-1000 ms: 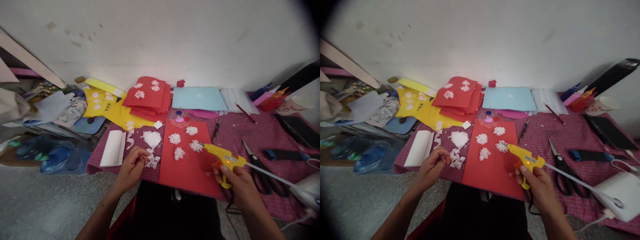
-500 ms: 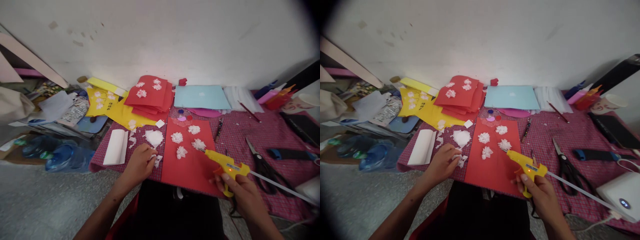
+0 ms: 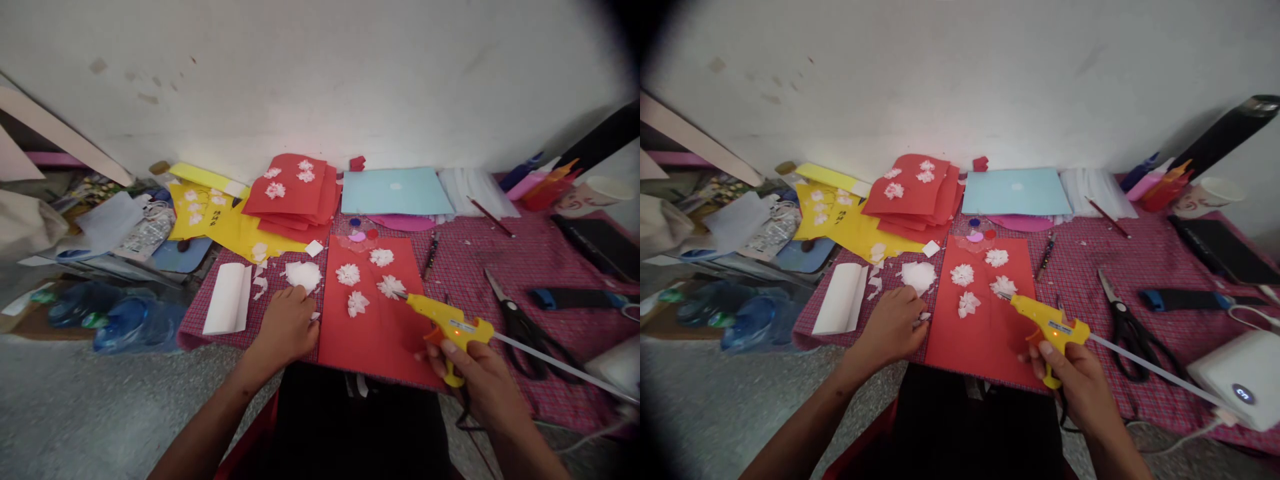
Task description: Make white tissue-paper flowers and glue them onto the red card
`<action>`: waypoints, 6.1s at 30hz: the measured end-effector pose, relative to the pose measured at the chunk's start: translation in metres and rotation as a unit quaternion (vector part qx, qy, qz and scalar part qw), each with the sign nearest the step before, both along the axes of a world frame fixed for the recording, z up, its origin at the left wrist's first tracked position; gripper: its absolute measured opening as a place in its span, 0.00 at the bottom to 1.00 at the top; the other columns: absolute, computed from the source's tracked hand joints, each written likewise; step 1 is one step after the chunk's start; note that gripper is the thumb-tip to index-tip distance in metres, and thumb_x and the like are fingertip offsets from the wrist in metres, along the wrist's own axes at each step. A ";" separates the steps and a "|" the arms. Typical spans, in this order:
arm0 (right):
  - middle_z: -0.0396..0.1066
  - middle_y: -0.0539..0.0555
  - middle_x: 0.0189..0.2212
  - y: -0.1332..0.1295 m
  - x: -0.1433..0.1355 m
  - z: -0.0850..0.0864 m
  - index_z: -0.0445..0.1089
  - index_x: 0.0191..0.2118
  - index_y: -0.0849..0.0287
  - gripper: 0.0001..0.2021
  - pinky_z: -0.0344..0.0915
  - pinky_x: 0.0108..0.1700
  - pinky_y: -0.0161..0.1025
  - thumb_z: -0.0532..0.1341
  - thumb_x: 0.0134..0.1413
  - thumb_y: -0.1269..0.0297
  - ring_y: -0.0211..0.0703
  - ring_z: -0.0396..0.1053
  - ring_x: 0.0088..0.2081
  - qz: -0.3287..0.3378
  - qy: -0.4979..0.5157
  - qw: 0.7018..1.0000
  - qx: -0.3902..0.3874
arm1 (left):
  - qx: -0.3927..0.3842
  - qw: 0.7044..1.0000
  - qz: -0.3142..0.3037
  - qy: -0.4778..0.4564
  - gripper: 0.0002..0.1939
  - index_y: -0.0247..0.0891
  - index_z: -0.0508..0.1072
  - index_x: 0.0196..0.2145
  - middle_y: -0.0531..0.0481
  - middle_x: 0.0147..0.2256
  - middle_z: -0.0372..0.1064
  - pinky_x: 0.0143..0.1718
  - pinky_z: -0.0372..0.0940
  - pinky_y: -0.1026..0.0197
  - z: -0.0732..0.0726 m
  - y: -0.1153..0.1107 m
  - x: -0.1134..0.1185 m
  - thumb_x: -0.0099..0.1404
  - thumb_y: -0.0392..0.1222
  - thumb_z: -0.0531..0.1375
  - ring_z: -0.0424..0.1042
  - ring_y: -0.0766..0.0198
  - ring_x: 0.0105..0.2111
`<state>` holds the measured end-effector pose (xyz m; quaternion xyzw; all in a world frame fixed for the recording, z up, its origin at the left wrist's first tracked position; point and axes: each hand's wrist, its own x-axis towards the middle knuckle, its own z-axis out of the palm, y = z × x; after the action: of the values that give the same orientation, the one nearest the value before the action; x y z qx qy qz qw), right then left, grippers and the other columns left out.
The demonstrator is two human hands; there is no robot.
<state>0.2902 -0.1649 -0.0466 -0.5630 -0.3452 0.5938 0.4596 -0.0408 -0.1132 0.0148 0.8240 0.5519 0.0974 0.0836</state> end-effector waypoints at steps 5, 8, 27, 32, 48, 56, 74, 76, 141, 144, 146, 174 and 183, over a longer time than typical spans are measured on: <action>0.70 0.54 0.20 0.000 -0.001 0.005 0.76 0.30 0.62 0.17 0.70 0.32 0.36 0.69 0.52 0.51 0.43 0.72 0.26 0.010 0.000 1.000 0.001 | -0.010 1.000 -0.015 -0.011 0.05 0.38 0.72 0.29 0.45 0.33 0.66 0.39 0.61 0.52 -0.004 0.002 -0.004 0.62 0.37 0.58 0.66 0.55 0.36; 0.70 0.55 0.20 -0.001 -0.003 0.009 0.76 0.30 0.63 0.17 0.68 0.28 0.35 0.69 0.52 0.50 0.45 0.73 0.27 0.010 -0.005 1.000 0.005 | -0.033 0.993 -0.010 -0.115 0.07 0.39 0.74 0.33 0.47 0.33 0.67 0.40 0.62 0.54 -0.002 0.001 -0.007 0.66 0.38 0.57 0.67 0.57 0.36; 0.70 0.52 0.22 -0.006 -0.035 0.062 0.75 0.43 0.60 0.19 0.63 0.26 0.37 0.67 0.53 0.50 0.41 0.66 0.24 0.118 -0.105 0.987 0.042 | -0.251 0.861 0.069 -0.436 0.11 0.42 0.79 0.40 0.49 0.36 0.78 0.38 0.68 0.59 0.008 -0.024 -0.003 0.68 0.47 0.58 0.74 0.62 0.35; 0.67 0.50 0.23 0.022 -0.014 0.098 0.75 0.45 0.58 0.20 0.61 0.23 0.34 0.67 0.52 0.49 0.39 0.63 0.23 0.182 -0.199 0.962 0.032 | -0.103 0.945 0.023 -0.310 0.11 0.42 0.79 0.41 0.48 0.38 0.78 0.44 0.67 0.56 0.001 -0.026 0.004 0.70 0.43 0.56 0.75 0.59 0.39; 0.64 0.47 0.19 0.162 -0.073 0.159 0.72 0.29 0.59 0.12 0.54 0.20 0.30 0.66 0.54 0.55 0.34 0.59 0.20 0.499 -0.313 0.804 0.077 | -0.075 0.970 -0.053 -0.227 0.14 0.38 0.75 0.40 0.44 0.36 0.75 0.41 0.69 0.56 -0.025 -0.016 0.022 0.73 0.36 0.49 0.74 0.58 0.38; 0.65 0.49 0.21 0.186 -0.071 0.144 0.73 0.31 0.58 0.11 0.55 0.20 0.30 0.63 0.56 0.56 0.35 0.60 0.21 0.536 -0.341 0.768 0.085 | -0.056 0.983 -0.018 -0.175 0.12 0.38 0.75 0.38 0.45 0.34 0.74 0.38 0.68 0.57 -0.019 0.005 0.015 0.72 0.38 0.51 0.73 0.58 0.36; 0.67 0.52 0.30 0.195 -0.082 0.133 0.70 0.35 0.60 0.14 0.58 0.30 0.36 0.56 0.58 0.54 0.41 0.63 0.29 0.626 -0.412 0.661 0.039 | -0.098 0.988 -0.115 -0.033 0.07 0.36 0.72 0.36 0.48 0.35 0.73 0.36 0.70 0.58 -0.019 0.018 0.020 0.69 0.34 0.54 0.74 0.59 0.35; 0.67 0.53 0.30 0.195 -0.082 0.132 0.70 0.34 0.60 0.14 0.59 0.30 0.36 0.56 0.58 0.54 0.41 0.63 0.29 0.623 -0.418 0.660 0.039 | -0.095 0.989 -0.111 -0.036 0.06 0.36 0.72 0.36 0.48 0.35 0.73 0.35 0.69 0.58 -0.019 0.018 0.020 0.69 0.35 0.54 0.74 0.59 0.34; 0.55 0.47 0.15 0.026 -0.002 0.036 0.71 0.34 0.60 0.23 0.47 0.24 0.37 0.59 0.57 0.41 0.37 0.51 0.19 0.142 0.000 0.985 -0.096 | -0.049 0.983 -0.171 0.057 0.06 0.36 0.71 0.36 0.47 0.36 0.70 0.37 0.67 0.60 -0.020 0.056 0.036 0.68 0.32 0.54 0.70 0.61 0.34; 0.55 0.47 0.15 0.026 -0.003 0.037 0.71 0.33 0.60 0.23 0.48 0.25 0.37 0.59 0.58 0.41 0.38 0.52 0.19 0.134 -0.005 0.987 -0.090 | -0.049 0.982 -0.175 0.048 0.06 0.36 0.71 0.36 0.48 0.35 0.70 0.37 0.67 0.59 -0.022 0.057 0.037 0.69 0.33 0.54 0.70 0.61 0.35; 0.56 0.48 0.15 0.026 -0.003 0.037 0.71 0.33 0.60 0.23 0.49 0.24 0.37 0.59 0.58 0.41 0.37 0.52 0.19 0.134 -0.003 0.987 -0.086 | -0.052 0.982 -0.179 0.040 0.06 0.36 0.70 0.36 0.49 0.35 0.70 0.38 0.67 0.59 -0.023 0.056 0.037 0.69 0.33 0.54 0.70 0.61 0.35; 0.55 0.48 0.14 0.027 -0.003 0.035 0.71 0.34 0.60 0.23 0.52 0.22 0.36 0.59 0.57 0.41 0.37 0.52 0.19 0.129 0.014 0.989 -0.077 | -0.077 0.987 -0.134 0.034 0.10 0.35 0.71 0.37 0.46 0.38 0.67 0.39 0.67 0.61 -0.021 0.053 0.040 0.70 0.35 0.51 0.69 0.62 0.36; 0.59 0.48 0.16 0.021 0.001 0.033 0.73 0.39 0.59 0.18 0.57 0.21 0.37 0.64 0.55 0.48 0.38 0.55 0.18 0.031 0.102 0.994 -0.009 | -0.085 0.989 -0.108 -0.047 0.24 0.38 0.58 0.62 0.42 0.48 0.70 0.48 0.69 0.55 -0.026 0.044 0.032 0.69 0.31 0.48 0.72 0.57 0.47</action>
<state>0.2915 -0.1443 -0.0137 -0.4925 -0.3082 0.6654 0.4688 -0.0093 -0.0697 -0.0110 0.8633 0.4611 0.0788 0.1895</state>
